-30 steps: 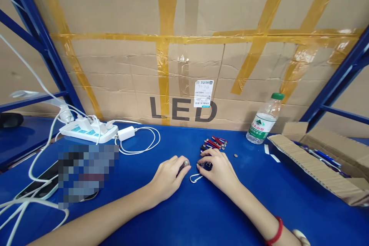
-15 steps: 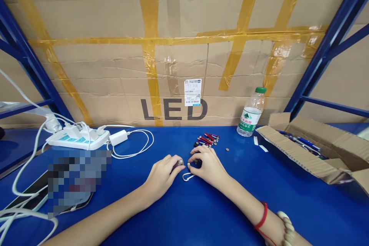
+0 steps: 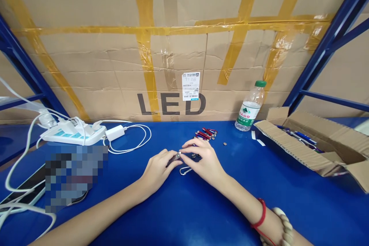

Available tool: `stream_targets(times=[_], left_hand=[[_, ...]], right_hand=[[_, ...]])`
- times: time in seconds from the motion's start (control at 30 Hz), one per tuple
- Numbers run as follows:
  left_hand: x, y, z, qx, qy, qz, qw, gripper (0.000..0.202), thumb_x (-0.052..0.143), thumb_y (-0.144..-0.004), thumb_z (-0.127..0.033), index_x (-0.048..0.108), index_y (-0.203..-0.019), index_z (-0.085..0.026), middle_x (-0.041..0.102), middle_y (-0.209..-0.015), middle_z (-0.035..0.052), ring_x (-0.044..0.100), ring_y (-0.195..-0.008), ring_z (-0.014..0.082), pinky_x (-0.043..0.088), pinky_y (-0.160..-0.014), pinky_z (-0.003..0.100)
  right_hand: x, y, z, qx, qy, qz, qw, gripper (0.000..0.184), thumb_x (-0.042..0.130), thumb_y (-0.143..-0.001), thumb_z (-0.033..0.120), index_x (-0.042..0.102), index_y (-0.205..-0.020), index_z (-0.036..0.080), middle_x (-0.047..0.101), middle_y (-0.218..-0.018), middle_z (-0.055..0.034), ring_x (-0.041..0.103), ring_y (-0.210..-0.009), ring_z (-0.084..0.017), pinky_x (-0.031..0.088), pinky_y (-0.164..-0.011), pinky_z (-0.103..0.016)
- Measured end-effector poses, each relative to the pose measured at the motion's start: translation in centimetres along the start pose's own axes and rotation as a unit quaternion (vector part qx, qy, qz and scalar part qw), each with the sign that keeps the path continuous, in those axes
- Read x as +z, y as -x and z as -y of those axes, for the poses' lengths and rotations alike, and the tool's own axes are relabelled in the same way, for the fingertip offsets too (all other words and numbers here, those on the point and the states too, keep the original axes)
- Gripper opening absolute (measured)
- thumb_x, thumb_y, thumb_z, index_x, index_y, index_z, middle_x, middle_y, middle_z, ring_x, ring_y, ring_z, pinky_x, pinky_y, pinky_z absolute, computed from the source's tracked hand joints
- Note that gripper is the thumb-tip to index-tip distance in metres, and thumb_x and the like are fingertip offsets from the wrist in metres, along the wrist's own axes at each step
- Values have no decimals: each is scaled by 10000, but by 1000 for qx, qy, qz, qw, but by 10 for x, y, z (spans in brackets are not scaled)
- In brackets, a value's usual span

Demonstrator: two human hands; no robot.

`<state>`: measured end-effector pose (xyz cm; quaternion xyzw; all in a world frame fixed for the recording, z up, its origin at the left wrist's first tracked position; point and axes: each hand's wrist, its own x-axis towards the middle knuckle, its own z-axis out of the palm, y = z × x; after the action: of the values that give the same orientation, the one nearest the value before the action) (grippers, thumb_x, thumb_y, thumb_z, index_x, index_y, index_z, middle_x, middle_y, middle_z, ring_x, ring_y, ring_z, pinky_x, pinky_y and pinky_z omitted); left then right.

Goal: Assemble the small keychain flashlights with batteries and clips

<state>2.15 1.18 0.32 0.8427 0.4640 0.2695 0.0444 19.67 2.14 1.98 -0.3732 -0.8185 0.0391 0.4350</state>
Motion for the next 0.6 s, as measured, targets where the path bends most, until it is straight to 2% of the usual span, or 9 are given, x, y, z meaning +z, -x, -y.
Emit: stream_targets(times=[0.17, 0.3, 0.37, 0.5, 0.6], left_hand=[[1, 1, 2, 5, 3, -3, 1000, 78, 483, -900, -234, 551, -878, -204, 618, -802, -11, 576, -752, 147, 448, -670, 240], [0, 0, 0, -9, 22, 3, 1000, 75, 498, -894, -255, 542, -860, -204, 632, -818, -20, 579, -765, 148, 443, -679, 245], [-1, -1, -2, -16, 33, 8, 999, 87, 499, -894, -276, 537, -853, -209, 638, -825, -28, 580, -782, 149, 440, -683, 248], [-2, -1, -3, -30, 40, 13, 999, 103, 486, -900, -295, 542, -866, -216, 631, -815, -26, 586, -779, 148, 441, -680, 247], [-4, -1, -4, -36, 42, 17, 998, 109, 480, -904, -292, 553, -877, -216, 628, -825, -21, 590, -783, 146, 444, -678, 242]], right_hand=[[2, 1, 4, -11, -52, 57, 997, 135, 586, -809, 259, 713, -810, 215, 665, -911, -65, 615, -851, -189, 496, -769, -347], [-12, -4, -3, 4, -58, 74, 996, 163, 572, -821, 299, 710, -850, 219, 667, -911, -56, 617, -853, -177, 497, -779, -316], [-22, -7, -8, 26, -23, 102, 994, 167, 587, -811, 329, 706, -870, 229, 676, -860, -36, 625, -807, -169, 497, -740, -292], [-37, -8, -17, 84, 93, 234, 964, 161, 665, -738, 363, 704, -880, 298, 688, -830, 18, 634, -700, -160, 460, -577, -249], [-43, -8, -22, 114, 158, 269, 943, 207, 708, -688, 331, 698, -894, 304, 690, -837, 21, 633, -666, -160, 438, -541, -242]])
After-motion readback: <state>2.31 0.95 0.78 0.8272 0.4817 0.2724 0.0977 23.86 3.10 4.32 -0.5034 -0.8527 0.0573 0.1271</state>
